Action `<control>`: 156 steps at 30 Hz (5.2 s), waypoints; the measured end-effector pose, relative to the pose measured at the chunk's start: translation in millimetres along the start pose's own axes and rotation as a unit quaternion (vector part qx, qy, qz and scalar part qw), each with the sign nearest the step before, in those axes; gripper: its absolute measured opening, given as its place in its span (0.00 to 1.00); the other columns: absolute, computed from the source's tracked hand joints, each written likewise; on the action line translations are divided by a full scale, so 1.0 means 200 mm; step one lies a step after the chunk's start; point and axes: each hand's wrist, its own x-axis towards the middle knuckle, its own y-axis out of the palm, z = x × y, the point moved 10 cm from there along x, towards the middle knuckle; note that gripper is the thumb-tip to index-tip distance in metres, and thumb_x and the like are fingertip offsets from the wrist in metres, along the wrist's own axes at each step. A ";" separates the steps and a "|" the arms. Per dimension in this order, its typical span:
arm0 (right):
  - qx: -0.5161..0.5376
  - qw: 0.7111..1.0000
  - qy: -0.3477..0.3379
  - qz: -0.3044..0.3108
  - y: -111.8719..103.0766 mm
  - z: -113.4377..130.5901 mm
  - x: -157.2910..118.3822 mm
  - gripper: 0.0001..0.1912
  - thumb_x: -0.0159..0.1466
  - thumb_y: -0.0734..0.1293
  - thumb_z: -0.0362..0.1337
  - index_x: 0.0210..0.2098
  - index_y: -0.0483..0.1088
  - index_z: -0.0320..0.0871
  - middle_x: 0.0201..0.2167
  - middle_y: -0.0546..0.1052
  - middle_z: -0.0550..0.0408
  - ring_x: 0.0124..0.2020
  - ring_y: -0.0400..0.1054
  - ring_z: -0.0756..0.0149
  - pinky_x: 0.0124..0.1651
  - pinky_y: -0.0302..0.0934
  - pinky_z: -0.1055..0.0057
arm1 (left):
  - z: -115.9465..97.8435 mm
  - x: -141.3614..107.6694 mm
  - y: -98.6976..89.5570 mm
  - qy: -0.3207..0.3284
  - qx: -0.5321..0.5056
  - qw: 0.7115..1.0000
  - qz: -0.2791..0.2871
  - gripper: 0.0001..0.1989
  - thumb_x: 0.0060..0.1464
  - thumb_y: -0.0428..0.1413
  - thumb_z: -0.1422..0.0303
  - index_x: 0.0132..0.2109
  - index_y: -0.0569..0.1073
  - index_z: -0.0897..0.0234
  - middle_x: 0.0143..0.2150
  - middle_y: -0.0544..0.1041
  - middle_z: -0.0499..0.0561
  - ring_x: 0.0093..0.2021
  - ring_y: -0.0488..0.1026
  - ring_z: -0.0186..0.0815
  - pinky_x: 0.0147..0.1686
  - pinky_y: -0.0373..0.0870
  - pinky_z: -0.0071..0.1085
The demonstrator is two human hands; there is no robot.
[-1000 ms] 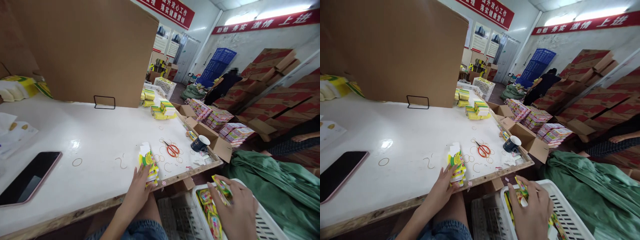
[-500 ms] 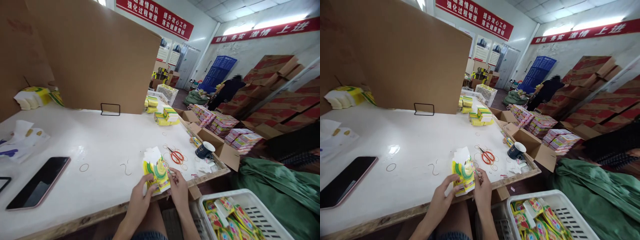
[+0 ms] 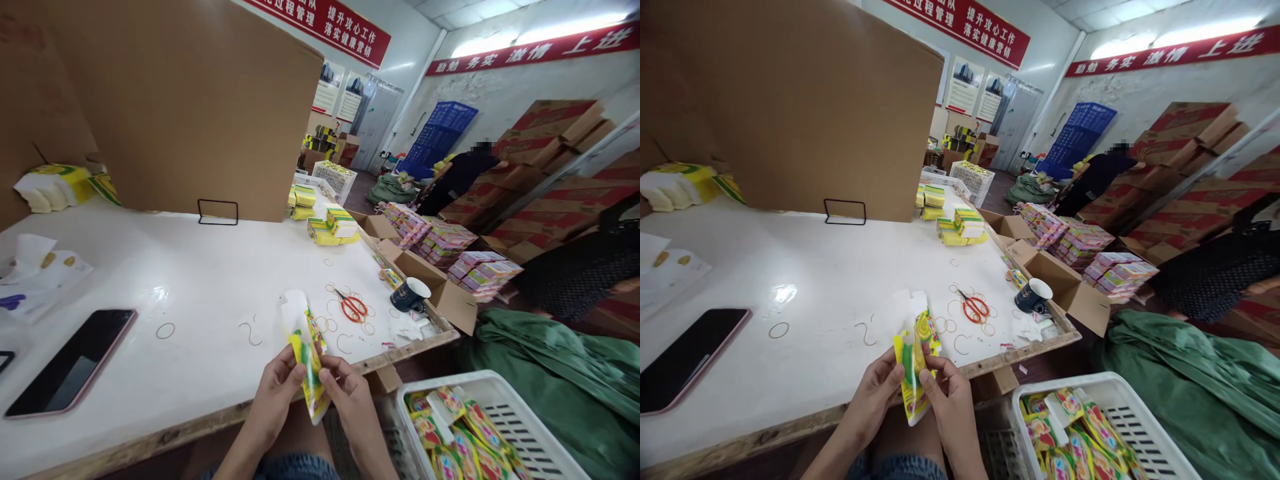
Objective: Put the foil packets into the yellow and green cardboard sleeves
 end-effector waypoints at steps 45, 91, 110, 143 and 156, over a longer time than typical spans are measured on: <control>-0.144 0.981 -0.016 0.132 -0.11 0.25 0.04 0.20 0.59 0.67 0.41 0.49 0.64 0.43 0.21 0.71 0.64 0.22 0.61 0.71 0.27 0.54 0.76 | -0.02 -0.02 0.19 -0.048 0.187 0.979 0.061 0.28 0.54 0.56 0.67 0.61 0.58 0.57 0.53 0.74 0.57 0.41 0.78 0.42 0.38 0.74 0.35; -0.101 0.993 -0.048 -0.049 -0.21 0.02 0.18 0.15 0.60 0.66 0.47 0.36 0.66 0.42 0.25 0.77 0.53 0.27 0.71 0.62 0.32 0.64 0.68 | 0.02 0.03 -0.14 0.034 0.197 0.975 -0.100 0.25 0.55 0.55 0.58 0.58 0.66 0.63 0.59 0.71 0.60 0.61 0.64 0.48 0.60 0.60 0.46; 0.020 0.999 0.036 0.033 -0.05 0.07 -0.02 0.18 0.53 0.73 0.47 0.36 0.77 0.38 0.34 0.81 0.47 0.37 0.73 0.55 0.44 0.67 0.59 | 0.08 -0.02 0.00 -0.061 -0.023 0.997 -0.046 0.18 0.52 0.61 0.64 0.50 0.77 0.65 0.43 0.82 0.58 0.46 0.77 0.46 0.50 0.70 0.41; -0.168 0.985 -0.032 -0.035 -0.05 0.03 -0.04 0.15 0.61 0.66 0.45 0.26 0.69 0.40 0.23 0.72 0.56 0.26 0.63 0.67 0.30 0.59 0.73 | 0.04 -0.02 -0.04 -0.027 0.057 0.994 -0.086 0.23 0.53 0.59 0.61 0.54 0.64 0.62 0.45 0.80 0.56 0.44 0.76 0.41 0.41 0.72 0.33; -0.118 0.984 -0.068 0.116 -0.03 0.21 -0.02 0.10 0.64 0.63 0.43 0.38 0.70 0.43 0.28 0.71 0.56 0.31 0.65 0.66 0.34 0.59 0.73 | 0.00 -0.07 0.11 -0.081 0.090 0.991 0.060 0.16 0.50 0.61 0.68 0.47 0.69 0.61 0.43 0.78 0.54 0.39 0.77 0.41 0.37 0.71 0.31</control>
